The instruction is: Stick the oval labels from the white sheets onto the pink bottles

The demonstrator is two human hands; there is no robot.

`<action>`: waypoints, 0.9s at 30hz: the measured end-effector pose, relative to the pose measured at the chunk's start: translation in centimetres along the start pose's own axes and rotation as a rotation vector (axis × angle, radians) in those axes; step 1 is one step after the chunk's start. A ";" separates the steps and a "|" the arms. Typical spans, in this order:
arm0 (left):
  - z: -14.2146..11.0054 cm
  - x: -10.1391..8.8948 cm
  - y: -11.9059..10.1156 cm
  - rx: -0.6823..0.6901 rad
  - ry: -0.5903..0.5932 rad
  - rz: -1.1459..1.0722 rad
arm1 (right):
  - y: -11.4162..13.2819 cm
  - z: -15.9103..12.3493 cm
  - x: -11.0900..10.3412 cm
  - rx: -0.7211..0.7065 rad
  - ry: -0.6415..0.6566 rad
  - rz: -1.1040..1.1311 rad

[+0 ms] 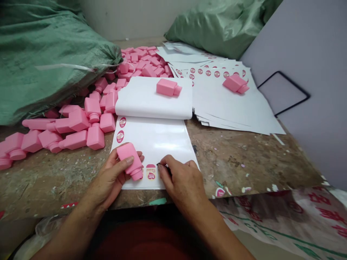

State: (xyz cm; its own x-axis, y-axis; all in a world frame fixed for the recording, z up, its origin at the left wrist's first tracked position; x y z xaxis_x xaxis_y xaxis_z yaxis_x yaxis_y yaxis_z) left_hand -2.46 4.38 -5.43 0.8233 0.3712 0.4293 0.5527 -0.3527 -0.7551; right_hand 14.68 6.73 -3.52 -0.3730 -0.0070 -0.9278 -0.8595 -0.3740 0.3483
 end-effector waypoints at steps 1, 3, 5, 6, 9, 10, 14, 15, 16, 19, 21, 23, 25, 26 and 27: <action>0.0 0.0 0.0 0.001 0.005 0.002 | 0.2 0.1 -0.1 -0.009 -0.009 -0.014; 0.0 0.1 0.0 0.000 0.020 0.005 | 0.5 0.2 -0.2 -0.022 -0.023 -0.038; 0.0 0.1 0.0 -0.002 0.029 0.006 | 0.8 0.3 -0.4 -0.032 -0.036 -0.055; 0.0 0.1 0.0 -0.003 0.029 0.008 | 0.9 0.3 -0.4 -0.036 -0.038 -0.058; -0.1 0.1 0.0 0.000 0.022 0.013 | 0.9 0.3 -0.5 -0.027 -0.032 -0.051; -0.1 0.2 0.0 0.000 0.021 0.011 | 0.8 0.3 -0.5 -0.018 -0.022 -0.037; 0.0 0.1 0.0 -0.007 0.003 -0.018 | 0.3 0.3 0.0 0.012 0.064 0.088; 0.0 0.0 0.0 -0.010 -0.004 -0.028 | 0.1 0.2 0.2 0.025 0.070 0.107; 0.0 0.0 0.0 -0.013 -0.007 -0.037 | -0.1 0.1 0.3 0.037 0.063 0.107; 0.0 -0.1 -0.1 -0.010 0.009 -0.067 | 0.1 -0.4 0.3 0.017 0.026 0.045; 0.0 -0.1 -0.1 -0.009 0.009 -0.086 | 0.8 -1.2 0.2 -0.039 0.084 0.053; 0.0 -0.3 -0.2 -0.011 -0.007 -0.093 | 1.5 -2.3 -0.3 -0.068 0.191 0.156; 0.1 -0.4 -0.2 -0.009 -0.012 -0.080 | 2.0 -3.3 -1.1 -0.067 0.308 0.358; 0.1 -0.4 -0.3 -0.007 -0.007 -0.067 | 2.2 -3.6 -1.8 -0.060 0.342 0.482; 0.0 -0.3 -0.3 -0.003 0.004 -0.050 | 2.3 -3.6 -2.4 -0.038 0.357 0.599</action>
State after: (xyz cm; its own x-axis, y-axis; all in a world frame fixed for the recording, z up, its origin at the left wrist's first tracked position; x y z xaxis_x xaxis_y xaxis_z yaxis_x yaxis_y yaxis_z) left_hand -2.87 4.39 -5.35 0.7950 0.3848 0.4689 0.5939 -0.3362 -0.7310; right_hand 14.88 2.55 -0.97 -0.6356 -0.5240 -0.5669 -0.5265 -0.2428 0.8148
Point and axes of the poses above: each hand's wrist, its own z-axis towards the middle knuckle, its own x-axis out of the palm, y = z × x, the point moved 6 cm from there along z, towards the middle knuckle, and after that the axes turned 3 degrees about -z, right-handed, at the moved point
